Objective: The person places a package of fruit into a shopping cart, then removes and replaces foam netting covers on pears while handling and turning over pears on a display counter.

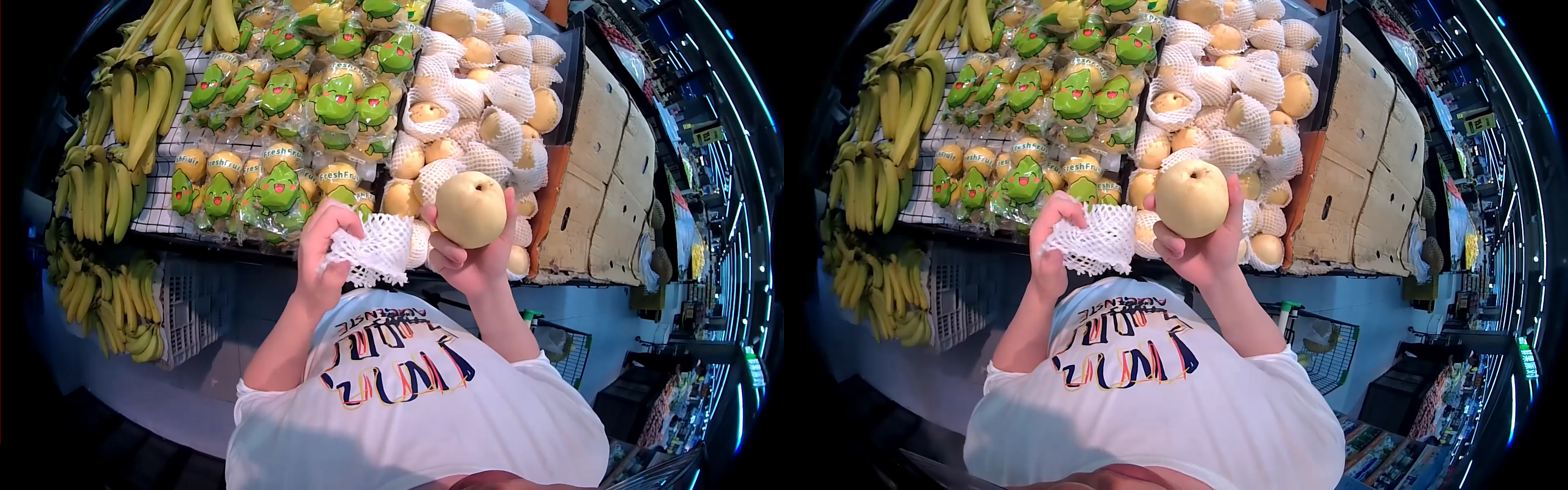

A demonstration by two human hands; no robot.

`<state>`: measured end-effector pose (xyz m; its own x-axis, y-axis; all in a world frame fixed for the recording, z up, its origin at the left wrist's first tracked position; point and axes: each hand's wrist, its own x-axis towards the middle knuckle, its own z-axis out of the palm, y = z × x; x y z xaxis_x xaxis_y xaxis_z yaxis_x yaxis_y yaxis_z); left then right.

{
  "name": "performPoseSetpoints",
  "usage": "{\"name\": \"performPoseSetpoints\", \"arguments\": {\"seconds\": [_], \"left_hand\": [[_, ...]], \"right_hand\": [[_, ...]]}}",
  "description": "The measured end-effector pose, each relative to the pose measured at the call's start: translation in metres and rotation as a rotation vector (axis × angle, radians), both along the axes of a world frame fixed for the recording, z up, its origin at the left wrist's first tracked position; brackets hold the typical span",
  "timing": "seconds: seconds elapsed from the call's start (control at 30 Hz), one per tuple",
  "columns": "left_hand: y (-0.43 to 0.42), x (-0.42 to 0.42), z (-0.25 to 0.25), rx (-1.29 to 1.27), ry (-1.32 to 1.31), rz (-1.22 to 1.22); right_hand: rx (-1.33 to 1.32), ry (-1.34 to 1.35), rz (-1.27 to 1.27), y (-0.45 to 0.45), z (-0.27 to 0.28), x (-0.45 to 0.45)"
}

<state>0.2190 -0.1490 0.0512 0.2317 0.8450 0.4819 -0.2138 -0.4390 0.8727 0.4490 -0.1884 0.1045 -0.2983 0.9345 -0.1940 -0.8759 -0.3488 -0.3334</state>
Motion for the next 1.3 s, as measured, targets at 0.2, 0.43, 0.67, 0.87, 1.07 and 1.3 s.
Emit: {"name": "performPoseSetpoints", "arguments": {"seconds": [0.2,0.43,0.67,0.87,1.07,1.3], "left_hand": [[-0.003,0.001,0.005,0.312,0.279,0.163],[-0.013,0.006,0.009,0.069,0.292,0.026],[-0.022,0.008,0.026,-0.195,0.144,-0.179],[-0.018,0.022,0.035,-0.040,0.336,-0.081],[-0.020,0.032,0.041,-0.161,0.358,-0.039],[-0.018,0.033,0.002,-0.475,-0.302,-0.156]], "right_hand": [[-0.041,0.168,0.067,-0.002,-0.003,-0.004],[0.032,0.038,0.097,-0.009,0.000,-0.011],[0.046,0.011,0.158,-0.008,0.000,-0.014],[0.051,-0.061,0.240,-0.008,-0.006,-0.022],[0.040,-0.557,0.056,-0.016,-0.005,-0.035],[0.189,-0.796,-0.067,0.008,-0.013,-0.014]]}}
